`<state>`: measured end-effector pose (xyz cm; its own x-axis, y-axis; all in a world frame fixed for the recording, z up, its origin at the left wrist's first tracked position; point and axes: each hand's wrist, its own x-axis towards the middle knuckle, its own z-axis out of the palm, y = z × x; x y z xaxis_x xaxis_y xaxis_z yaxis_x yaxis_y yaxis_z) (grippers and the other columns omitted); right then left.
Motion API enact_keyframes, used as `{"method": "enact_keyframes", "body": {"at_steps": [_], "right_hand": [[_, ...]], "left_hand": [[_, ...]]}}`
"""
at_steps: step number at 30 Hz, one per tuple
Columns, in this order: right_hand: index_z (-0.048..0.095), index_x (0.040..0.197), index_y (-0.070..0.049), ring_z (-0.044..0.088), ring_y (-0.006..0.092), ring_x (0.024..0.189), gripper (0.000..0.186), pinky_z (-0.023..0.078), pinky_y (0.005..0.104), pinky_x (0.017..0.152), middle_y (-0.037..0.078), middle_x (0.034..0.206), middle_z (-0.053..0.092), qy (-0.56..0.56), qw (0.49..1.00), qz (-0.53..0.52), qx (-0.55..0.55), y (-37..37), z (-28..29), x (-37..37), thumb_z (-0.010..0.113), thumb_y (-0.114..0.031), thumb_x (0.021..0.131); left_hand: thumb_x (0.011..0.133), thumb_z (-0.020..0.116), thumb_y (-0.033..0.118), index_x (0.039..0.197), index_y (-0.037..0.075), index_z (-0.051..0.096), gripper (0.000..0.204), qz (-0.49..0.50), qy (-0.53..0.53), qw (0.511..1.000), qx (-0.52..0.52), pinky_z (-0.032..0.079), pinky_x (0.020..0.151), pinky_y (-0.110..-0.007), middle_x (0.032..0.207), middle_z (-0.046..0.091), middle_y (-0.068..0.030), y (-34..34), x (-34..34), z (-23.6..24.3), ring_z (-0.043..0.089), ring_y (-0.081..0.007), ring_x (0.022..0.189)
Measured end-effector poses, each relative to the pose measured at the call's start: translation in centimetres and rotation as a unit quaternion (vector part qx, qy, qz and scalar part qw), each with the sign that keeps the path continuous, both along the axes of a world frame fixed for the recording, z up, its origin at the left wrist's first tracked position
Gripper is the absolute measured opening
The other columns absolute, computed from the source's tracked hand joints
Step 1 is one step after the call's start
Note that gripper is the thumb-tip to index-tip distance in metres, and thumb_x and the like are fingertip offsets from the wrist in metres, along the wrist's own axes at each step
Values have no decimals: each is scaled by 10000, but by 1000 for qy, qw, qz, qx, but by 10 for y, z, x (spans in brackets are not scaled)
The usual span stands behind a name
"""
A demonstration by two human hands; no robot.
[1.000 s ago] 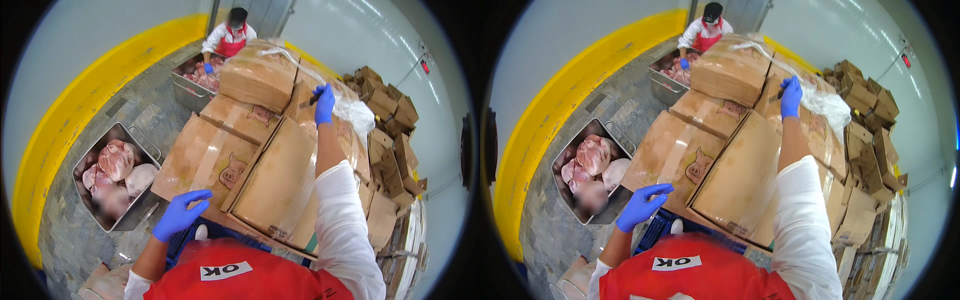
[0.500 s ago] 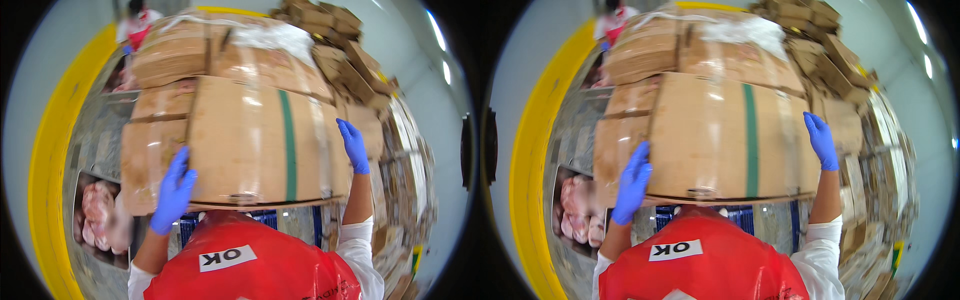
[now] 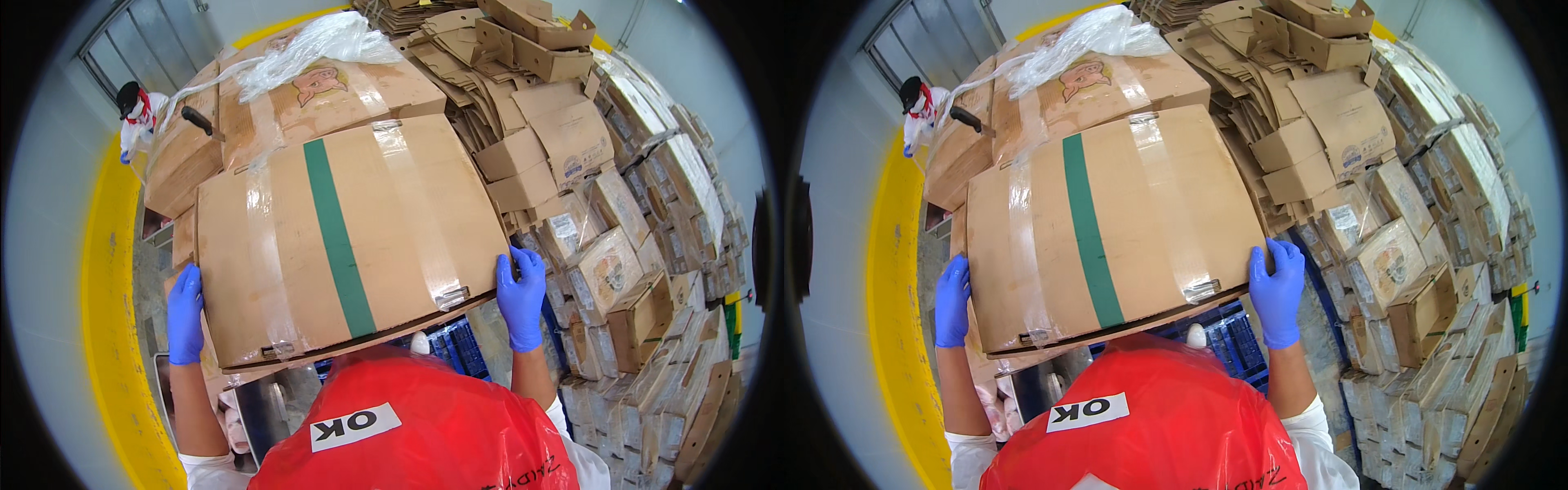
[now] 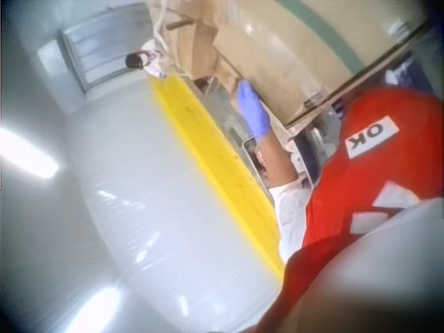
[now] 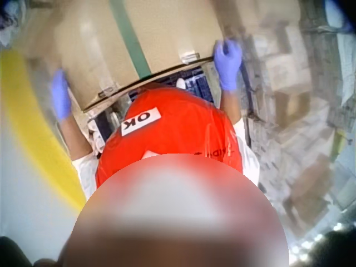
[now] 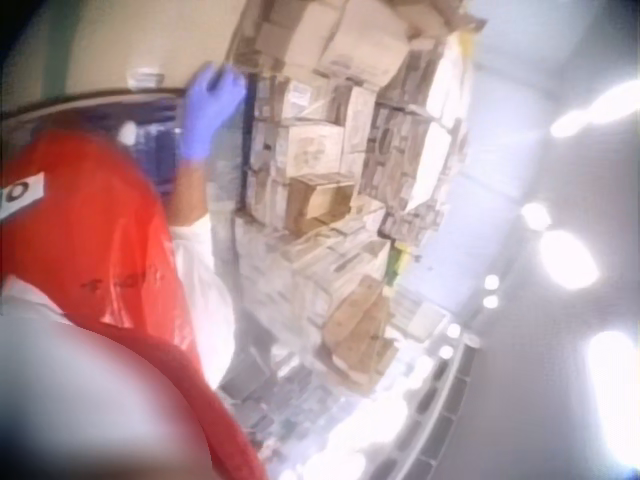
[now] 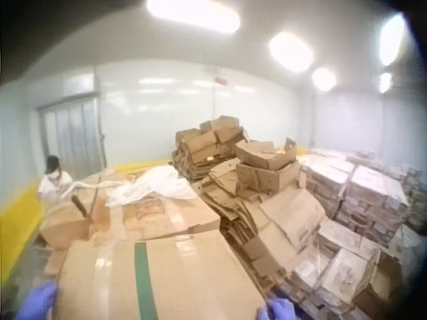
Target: The person is cutting a large piece of raw meat on a wooden board. They use a knife to slice the meat into smaller portions and place them into a metal tray. The person is wearing blue gloves and a red apron.
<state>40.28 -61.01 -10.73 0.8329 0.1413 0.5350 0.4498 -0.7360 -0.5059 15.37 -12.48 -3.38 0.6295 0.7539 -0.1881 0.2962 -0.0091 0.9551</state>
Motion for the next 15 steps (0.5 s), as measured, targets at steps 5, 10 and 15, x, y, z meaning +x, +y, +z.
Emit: {"method": "enact_keyframes", "body": {"at_steps": [5,10,15], "right_hand": [[680,1151,18,648,355,921,316,525,433,822,189,992,651,39,999,-5,6,-6,7,-5,744,-155,894],[697,1120,18,640,350,852,345,525,440,764,174,909,657,53,998,8,20,-15,10,-6,771,-193,858],[707,1140,-7,657,335,827,368,535,431,745,155,880,679,52,998,3,21,-20,10,-5,785,-226,856]], "left_hand": [[1039,557,444,1435,10,527,588,-2,82,988,-130,447,1070,-373,1401,608,-117,25,10,8,588,-232,1262],[1041,549,457,1393,0,552,577,4,55,968,-246,486,1055,-379,1322,655,-127,60,9,-34,635,-251,1187],[1064,523,328,1374,-45,555,485,-30,102,994,0,463,1077,-342,1344,639,-168,53,-4,-41,626,-259,1213]]}}
